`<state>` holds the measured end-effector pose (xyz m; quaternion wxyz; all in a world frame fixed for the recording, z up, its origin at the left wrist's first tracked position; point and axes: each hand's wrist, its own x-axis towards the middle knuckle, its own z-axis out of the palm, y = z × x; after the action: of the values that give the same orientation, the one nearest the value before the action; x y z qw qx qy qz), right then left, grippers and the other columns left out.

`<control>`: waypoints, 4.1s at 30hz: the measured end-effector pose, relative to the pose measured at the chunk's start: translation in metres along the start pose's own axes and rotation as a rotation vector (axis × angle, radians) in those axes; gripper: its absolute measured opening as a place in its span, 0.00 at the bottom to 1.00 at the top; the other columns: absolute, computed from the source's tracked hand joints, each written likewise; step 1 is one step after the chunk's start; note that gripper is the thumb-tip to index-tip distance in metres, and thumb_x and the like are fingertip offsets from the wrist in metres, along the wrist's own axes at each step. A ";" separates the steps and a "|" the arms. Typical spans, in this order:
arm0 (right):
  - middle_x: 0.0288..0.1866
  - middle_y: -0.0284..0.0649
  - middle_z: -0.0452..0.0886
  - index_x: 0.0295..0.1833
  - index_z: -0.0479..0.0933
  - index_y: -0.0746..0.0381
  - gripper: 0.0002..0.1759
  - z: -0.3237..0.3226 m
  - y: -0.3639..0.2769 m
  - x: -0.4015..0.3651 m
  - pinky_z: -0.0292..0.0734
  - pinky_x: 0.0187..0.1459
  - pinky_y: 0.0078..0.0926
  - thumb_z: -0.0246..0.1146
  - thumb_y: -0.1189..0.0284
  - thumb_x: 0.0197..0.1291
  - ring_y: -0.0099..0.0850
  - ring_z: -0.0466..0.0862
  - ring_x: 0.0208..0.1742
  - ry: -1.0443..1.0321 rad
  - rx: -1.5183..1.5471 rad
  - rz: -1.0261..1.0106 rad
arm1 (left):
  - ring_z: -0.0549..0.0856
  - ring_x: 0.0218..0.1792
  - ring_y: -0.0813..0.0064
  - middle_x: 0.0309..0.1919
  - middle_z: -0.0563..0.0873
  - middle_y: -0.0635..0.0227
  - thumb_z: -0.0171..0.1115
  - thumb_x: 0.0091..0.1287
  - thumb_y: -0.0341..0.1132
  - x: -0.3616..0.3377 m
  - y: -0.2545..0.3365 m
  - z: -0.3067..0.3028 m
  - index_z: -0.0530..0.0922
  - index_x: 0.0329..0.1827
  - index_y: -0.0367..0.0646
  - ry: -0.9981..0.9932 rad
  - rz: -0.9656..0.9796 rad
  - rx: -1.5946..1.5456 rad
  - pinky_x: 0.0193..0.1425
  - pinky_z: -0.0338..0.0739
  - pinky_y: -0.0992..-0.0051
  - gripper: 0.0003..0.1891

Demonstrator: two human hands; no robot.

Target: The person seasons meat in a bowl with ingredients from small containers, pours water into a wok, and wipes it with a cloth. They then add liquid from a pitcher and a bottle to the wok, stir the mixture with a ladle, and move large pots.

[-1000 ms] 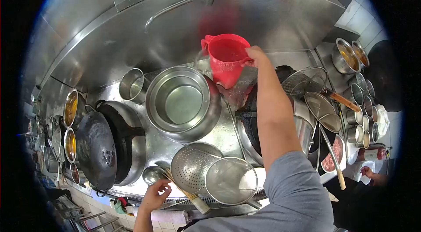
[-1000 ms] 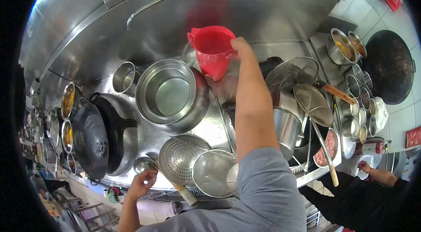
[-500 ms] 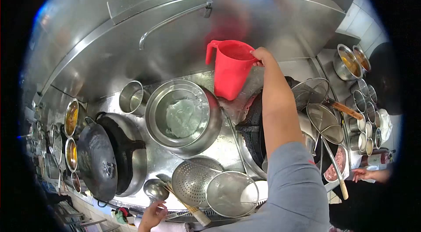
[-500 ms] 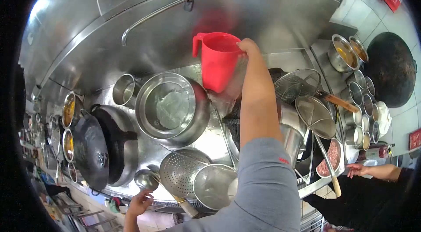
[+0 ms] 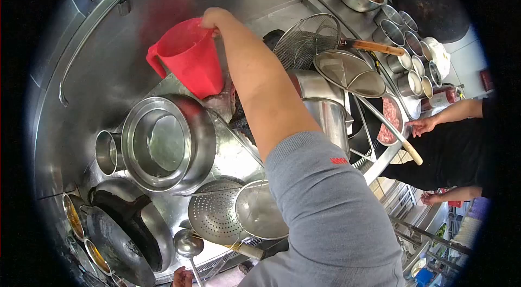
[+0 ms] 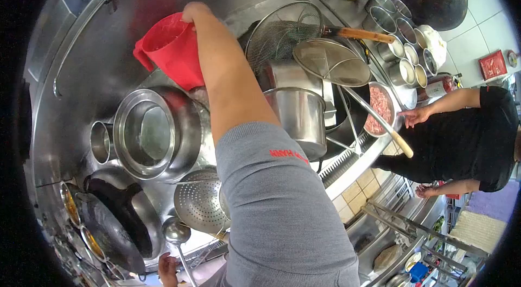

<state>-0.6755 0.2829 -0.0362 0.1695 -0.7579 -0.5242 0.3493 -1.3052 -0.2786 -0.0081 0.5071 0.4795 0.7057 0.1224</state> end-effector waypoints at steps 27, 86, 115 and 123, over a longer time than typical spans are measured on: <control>0.48 0.33 0.80 0.59 0.73 0.52 0.21 -0.034 0.026 -0.093 0.75 0.41 0.34 0.51 0.51 0.70 0.27 0.81 0.40 -0.015 0.579 0.117 | 0.80 0.49 0.59 0.46 0.80 0.58 0.68 0.53 0.26 0.122 0.202 0.040 0.76 0.53 0.40 0.254 0.802 0.379 0.52 0.75 0.67 0.22; 0.41 0.41 0.84 0.45 0.80 0.62 0.14 -0.040 0.001 -0.106 0.83 0.42 0.38 0.62 0.63 0.60 0.36 0.85 0.38 -0.254 0.585 0.020 | 0.82 0.36 0.76 0.36 0.85 0.68 0.59 0.51 0.20 0.332 0.392 0.206 0.77 0.46 0.38 0.224 0.715 -0.769 0.41 0.74 0.77 0.17; 0.77 0.48 0.57 0.79 0.47 0.54 0.47 0.293 -0.159 -0.587 0.76 0.58 0.40 0.63 0.53 0.63 0.42 0.71 0.69 -0.904 0.660 -0.723 | 0.83 0.41 0.77 0.40 0.85 0.67 0.59 0.50 0.14 -0.183 0.074 -0.119 0.78 0.45 0.38 0.593 0.862 -1.017 0.51 0.75 0.77 0.19; 0.75 0.41 0.61 0.80 0.45 0.49 0.45 0.398 -0.199 -0.680 0.74 0.59 0.38 0.63 0.55 0.64 0.38 0.71 0.68 -1.037 0.565 -0.824 | 0.84 0.43 0.75 0.42 0.85 0.66 0.57 0.50 0.14 -0.258 -0.050 -0.152 0.77 0.47 0.36 0.783 0.772 -0.989 0.53 0.75 0.76 0.20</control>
<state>-1.2324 -0.3033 0.0491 0.2066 -0.1622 -0.6701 0.6943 -1.4530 -0.4632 0.1831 0.2959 0.3306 0.4784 0.7579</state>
